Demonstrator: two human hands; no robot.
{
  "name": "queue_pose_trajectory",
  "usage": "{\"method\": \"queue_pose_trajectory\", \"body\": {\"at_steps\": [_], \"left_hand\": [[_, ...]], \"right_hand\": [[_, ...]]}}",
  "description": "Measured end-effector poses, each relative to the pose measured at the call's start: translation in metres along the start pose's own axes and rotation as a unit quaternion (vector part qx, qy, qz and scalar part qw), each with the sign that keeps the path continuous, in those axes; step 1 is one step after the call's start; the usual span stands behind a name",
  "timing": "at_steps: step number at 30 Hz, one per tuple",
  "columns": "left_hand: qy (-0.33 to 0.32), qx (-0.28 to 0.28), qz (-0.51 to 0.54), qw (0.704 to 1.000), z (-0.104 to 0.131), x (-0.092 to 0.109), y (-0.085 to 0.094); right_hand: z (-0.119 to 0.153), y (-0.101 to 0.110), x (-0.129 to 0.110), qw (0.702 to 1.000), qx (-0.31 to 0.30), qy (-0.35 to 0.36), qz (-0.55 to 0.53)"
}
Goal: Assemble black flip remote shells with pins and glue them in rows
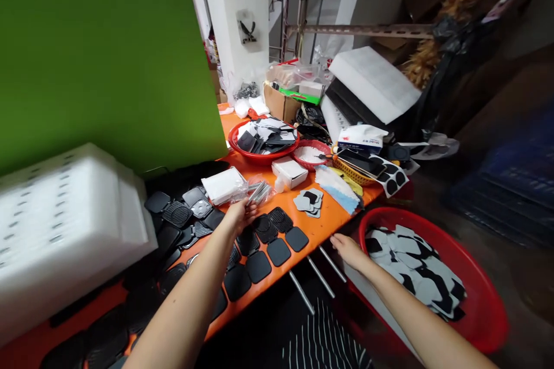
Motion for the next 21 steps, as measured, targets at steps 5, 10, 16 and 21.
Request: {"method": "queue_pose_trajectory", "body": {"at_steps": [5, 10, 16, 21], "left_hand": [[-0.013, 0.004, -0.043, 0.999, -0.009, -0.003, 0.004], [-0.073, 0.022, -0.123, 0.989, -0.013, 0.003, 0.005], [-0.227, 0.078, -0.256, 0.936, -0.012, 0.015, 0.005], [-0.362, 0.129, -0.399, 0.832, -0.010, 0.011, -0.001]], "right_hand": [[0.010, 0.024, -0.031, 0.987, 0.126, 0.103, 0.009], [-0.028, -0.014, -0.151, 0.954, 0.072, 0.292, -0.009], [-0.114, -0.061, -0.238, 0.963, 0.036, 0.266, 0.019], [-0.146, -0.059, -0.240, 0.978, 0.057, 0.202, 0.009]]}}
Point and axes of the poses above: each hand's wrist, its own z-axis away from the middle knuckle, its own y-axis out of the back of the hand, x = y × z, the point moved 3 cm from there along -z, towards the middle knuckle, and after that the axes turned 4 degrees about -z, right-handed, at the moved point
